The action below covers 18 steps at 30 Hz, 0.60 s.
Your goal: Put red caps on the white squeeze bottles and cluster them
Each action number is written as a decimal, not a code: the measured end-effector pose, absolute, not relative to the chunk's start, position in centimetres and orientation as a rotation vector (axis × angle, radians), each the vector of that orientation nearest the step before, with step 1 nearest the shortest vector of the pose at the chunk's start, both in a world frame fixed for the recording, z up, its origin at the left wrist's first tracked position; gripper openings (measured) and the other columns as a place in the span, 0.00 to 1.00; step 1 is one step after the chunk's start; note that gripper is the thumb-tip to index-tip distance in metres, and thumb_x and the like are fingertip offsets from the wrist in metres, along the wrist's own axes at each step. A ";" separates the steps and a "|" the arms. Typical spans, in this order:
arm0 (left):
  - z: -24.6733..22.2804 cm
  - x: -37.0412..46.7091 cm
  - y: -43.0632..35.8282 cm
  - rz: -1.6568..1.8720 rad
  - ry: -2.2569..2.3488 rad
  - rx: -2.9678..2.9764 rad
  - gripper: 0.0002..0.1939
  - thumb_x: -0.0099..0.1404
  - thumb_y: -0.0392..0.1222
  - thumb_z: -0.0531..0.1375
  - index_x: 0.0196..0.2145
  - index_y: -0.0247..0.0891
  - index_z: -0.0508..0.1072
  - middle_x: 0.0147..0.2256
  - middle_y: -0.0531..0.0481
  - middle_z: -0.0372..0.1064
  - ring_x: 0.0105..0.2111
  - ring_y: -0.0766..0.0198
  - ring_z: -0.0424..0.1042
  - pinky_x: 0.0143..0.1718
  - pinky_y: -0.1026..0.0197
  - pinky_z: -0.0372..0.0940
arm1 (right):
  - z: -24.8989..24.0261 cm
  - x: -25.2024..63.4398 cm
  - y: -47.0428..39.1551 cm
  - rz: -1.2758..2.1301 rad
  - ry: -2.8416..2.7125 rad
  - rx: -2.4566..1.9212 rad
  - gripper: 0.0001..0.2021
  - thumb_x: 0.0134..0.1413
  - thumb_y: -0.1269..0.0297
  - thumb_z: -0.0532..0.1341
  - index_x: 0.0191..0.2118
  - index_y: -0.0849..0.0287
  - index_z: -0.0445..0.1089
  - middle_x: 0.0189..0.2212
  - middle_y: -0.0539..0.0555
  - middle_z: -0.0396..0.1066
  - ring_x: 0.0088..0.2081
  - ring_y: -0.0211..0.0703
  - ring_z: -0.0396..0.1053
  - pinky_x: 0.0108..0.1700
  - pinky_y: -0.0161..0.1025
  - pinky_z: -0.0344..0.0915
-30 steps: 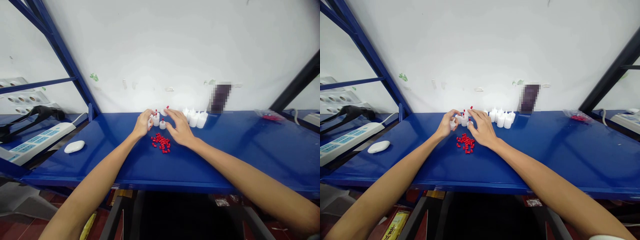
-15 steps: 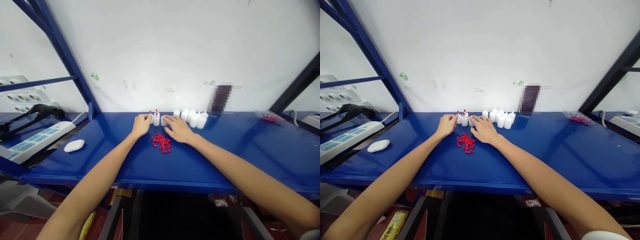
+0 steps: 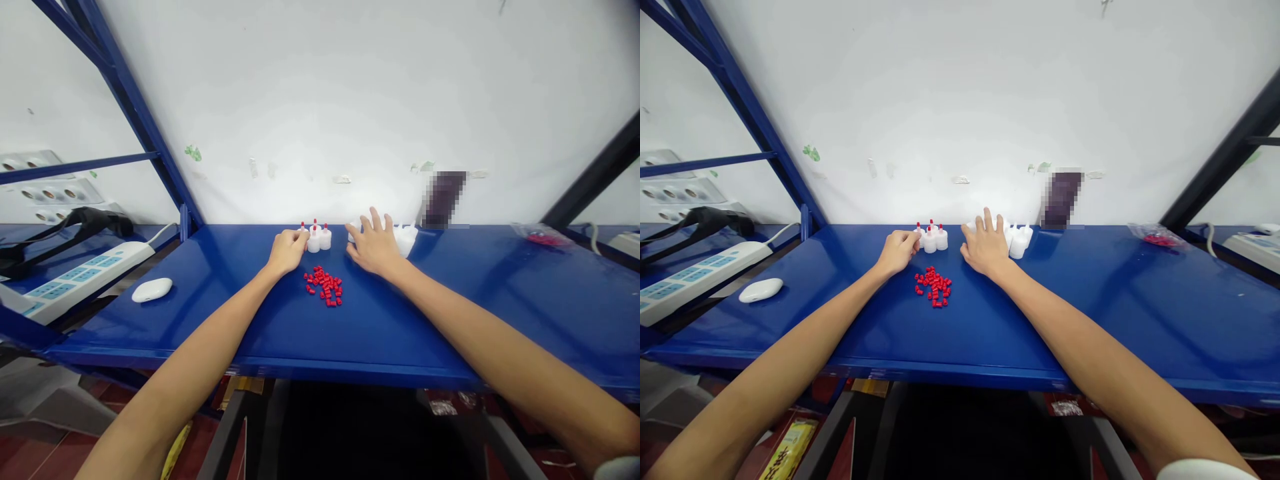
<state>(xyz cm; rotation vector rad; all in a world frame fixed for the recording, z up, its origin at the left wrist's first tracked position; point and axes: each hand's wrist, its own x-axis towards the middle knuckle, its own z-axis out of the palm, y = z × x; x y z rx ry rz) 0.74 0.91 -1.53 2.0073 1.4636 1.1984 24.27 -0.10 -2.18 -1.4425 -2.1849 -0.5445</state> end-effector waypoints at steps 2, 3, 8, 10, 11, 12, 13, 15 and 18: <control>-1.4 0.8 0.7 1.203 1.482 2.007 0.23 0.65 0.51 0.51 0.17 0.37 0.68 0.16 0.52 0.63 0.20 0.64 0.63 0.25 0.62 0.54 | -2.4 24.2 0.0 -0.540 -2.232 -1.438 0.18 0.61 0.63 0.57 0.55 0.60 0.71 0.57 0.66 0.67 0.68 0.71 0.45 0.65 0.71 0.37; -1.3 0.9 0.6 1.202 1.489 2.003 0.24 0.65 0.51 0.51 0.17 0.37 0.68 0.16 0.52 0.63 0.21 0.64 0.63 0.26 0.62 0.55 | -2.5 24.1 0.0 -0.538 -2.260 -1.418 0.17 0.62 0.63 0.56 0.54 0.60 0.72 0.56 0.66 0.68 0.68 0.70 0.46 0.65 0.70 0.39; -0.6 1.0 0.0 1.117 1.555 2.025 0.27 0.66 0.52 0.49 0.14 0.37 0.66 0.13 0.52 0.60 0.21 0.63 0.64 0.30 0.61 0.56 | -2.1 23.1 -1.1 -0.518 -2.338 -1.335 0.16 0.64 0.64 0.53 0.53 0.56 0.72 0.52 0.66 0.65 0.54 0.62 0.61 0.53 0.55 0.59; -0.6 1.1 0.0 1.122 1.569 2.026 0.27 0.66 0.52 0.49 0.13 0.37 0.65 0.12 0.52 0.59 0.20 0.64 0.64 0.30 0.61 0.57 | -2.0 22.7 -1.6 -0.468 -2.358 -1.336 0.17 0.62 0.64 0.54 0.55 0.55 0.70 0.53 0.66 0.63 0.50 0.59 0.64 0.49 0.51 0.61; -0.6 1.1 0.0 1.141 1.568 2.019 0.27 0.66 0.51 0.49 0.13 0.37 0.66 0.12 0.52 0.59 0.20 0.64 0.64 0.30 0.61 0.57 | -2.0 22.6 -1.8 -0.437 -2.368 -1.340 0.18 0.62 0.65 0.55 0.56 0.55 0.70 0.54 0.66 0.62 0.48 0.58 0.65 0.48 0.51 0.62; -0.6 1.1 0.0 1.162 1.560 2.008 0.27 0.66 0.51 0.49 0.14 0.37 0.67 0.12 0.52 0.60 0.20 0.64 0.64 0.30 0.61 0.58 | -2.1 22.5 -2.0 -0.403 -2.377 -1.342 0.19 0.62 0.65 0.55 0.56 0.56 0.69 0.55 0.66 0.61 0.47 0.56 0.66 0.47 0.50 0.62; -0.6 1.1 0.0 1.181 1.548 1.992 0.27 0.66 0.51 0.49 0.14 0.37 0.69 0.12 0.52 0.60 0.20 0.64 0.64 0.30 0.61 0.58 | -2.1 22.5 -2.1 -0.376 -2.383 -1.339 0.19 0.61 0.66 0.55 0.57 0.56 0.69 0.56 0.66 0.60 0.46 0.55 0.66 0.47 0.49 0.63; -0.7 1.2 0.1 1.207 1.510 1.959 0.26 0.66 0.51 0.50 0.16 0.36 0.71 0.13 0.52 0.61 0.19 0.64 0.65 0.29 0.62 0.58 | -2.0 22.7 -2.5 -0.387 -2.364 -1.329 0.20 0.61 0.66 0.56 0.58 0.55 0.69 0.57 0.66 0.60 0.47 0.55 0.67 0.47 0.49 0.63; -0.6 1.3 0.1 1.225 1.468 1.907 0.26 0.65 0.52 0.50 0.16 0.36 0.71 0.13 0.52 0.61 0.19 0.65 0.65 0.27 0.63 0.59 | -1.7 23.1 -3.3 -0.547 -2.266 -1.309 0.19 0.62 0.68 0.55 0.56 0.55 0.71 0.58 0.66 0.62 0.51 0.60 0.65 0.47 0.52 0.62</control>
